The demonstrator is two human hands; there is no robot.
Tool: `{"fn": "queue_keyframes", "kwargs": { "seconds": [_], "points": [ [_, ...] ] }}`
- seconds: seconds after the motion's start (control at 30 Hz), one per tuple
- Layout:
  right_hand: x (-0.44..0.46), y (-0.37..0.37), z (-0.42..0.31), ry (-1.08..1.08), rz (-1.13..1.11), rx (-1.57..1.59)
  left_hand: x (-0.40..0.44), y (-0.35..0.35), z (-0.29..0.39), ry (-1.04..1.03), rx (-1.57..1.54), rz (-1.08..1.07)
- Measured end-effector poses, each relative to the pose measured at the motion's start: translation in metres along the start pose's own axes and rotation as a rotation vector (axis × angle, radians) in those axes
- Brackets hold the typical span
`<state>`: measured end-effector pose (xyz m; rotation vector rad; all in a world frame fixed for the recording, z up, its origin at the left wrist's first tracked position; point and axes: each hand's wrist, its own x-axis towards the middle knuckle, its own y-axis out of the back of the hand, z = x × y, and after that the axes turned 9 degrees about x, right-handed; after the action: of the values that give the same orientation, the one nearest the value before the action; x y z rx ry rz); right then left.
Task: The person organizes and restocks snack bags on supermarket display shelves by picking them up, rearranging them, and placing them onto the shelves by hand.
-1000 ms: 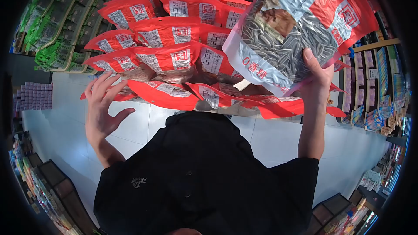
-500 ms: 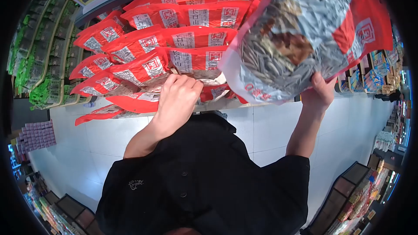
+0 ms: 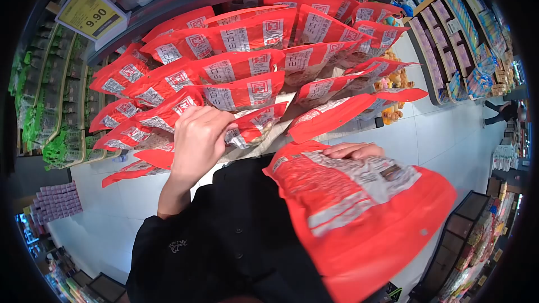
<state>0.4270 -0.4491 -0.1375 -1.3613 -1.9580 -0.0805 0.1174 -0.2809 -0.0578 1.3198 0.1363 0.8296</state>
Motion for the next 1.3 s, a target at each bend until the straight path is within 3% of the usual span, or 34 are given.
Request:
{"fn": "queue_keyframes", "kwargs": {
  "seconds": [0.17,0.23,0.27,0.3,0.37,0.4,0.43,0.5,0.53,0.67,0.9,0.97,1.07,1.17,1.3],
  "points": [
    [-0.025,0.004,0.038,-0.151,-0.050,-0.050,0.010,0.029,-0.008,0.004,-0.096,0.078],
    [-0.023,-0.010,0.053,-0.166,0.117,-0.127,0.015,0.044,-0.011,-0.010,-0.111,0.111],
    [-0.022,-0.029,0.060,-0.214,0.357,-0.157,0.019,0.052,-0.011,-0.009,-0.098,0.152],
    [-0.024,-0.030,0.062,-0.208,0.372,-0.170,0.024,0.058,-0.010,-0.013,-0.093,0.193],
    [-0.036,-0.028,0.067,-0.796,0.583,-0.375,0.029,0.070,-0.010,-0.014,-0.041,0.242],
    [-0.040,-0.029,0.081,-0.706,0.898,0.099,0.031,0.077,-0.012,-0.011,-0.023,0.241],
    [-0.052,-0.025,0.096,-0.702,0.909,0.094,0.033,0.085,-0.015,-0.022,-0.019,0.239],
    [-0.061,-0.021,0.119,-0.586,0.608,-0.461,0.040,0.097,-0.017,0.014,-0.053,0.293],
    [-0.058,-0.026,0.125,-0.545,0.620,-0.504,0.042,0.105,-0.017,0.027,-0.052,0.304],
    [-0.037,-0.040,0.128,-0.708,0.652,-0.523,0.044,0.125,-0.025,0.032,-0.034,0.370],
    [-0.054,-0.045,0.160,-0.672,0.672,-0.625,0.033,0.149,-0.052,0.046,-0.089,0.358],
    [-0.038,-0.061,0.160,-0.787,0.762,-0.575,0.028,0.153,-0.056,0.084,-0.094,0.350],
    [-0.038,-0.071,0.180,-0.607,0.834,-0.326,0.025,0.156,-0.061,0.112,-0.120,0.354],
    [-0.051,-0.061,0.197,-0.568,0.692,-0.384,0.023,0.161,-0.064,0.113,-0.116,0.335],
    [-0.035,-0.062,0.192,-0.619,0.717,-0.250,0.019,0.166,-0.069,0.105,-0.084,0.359]
  ]
}}
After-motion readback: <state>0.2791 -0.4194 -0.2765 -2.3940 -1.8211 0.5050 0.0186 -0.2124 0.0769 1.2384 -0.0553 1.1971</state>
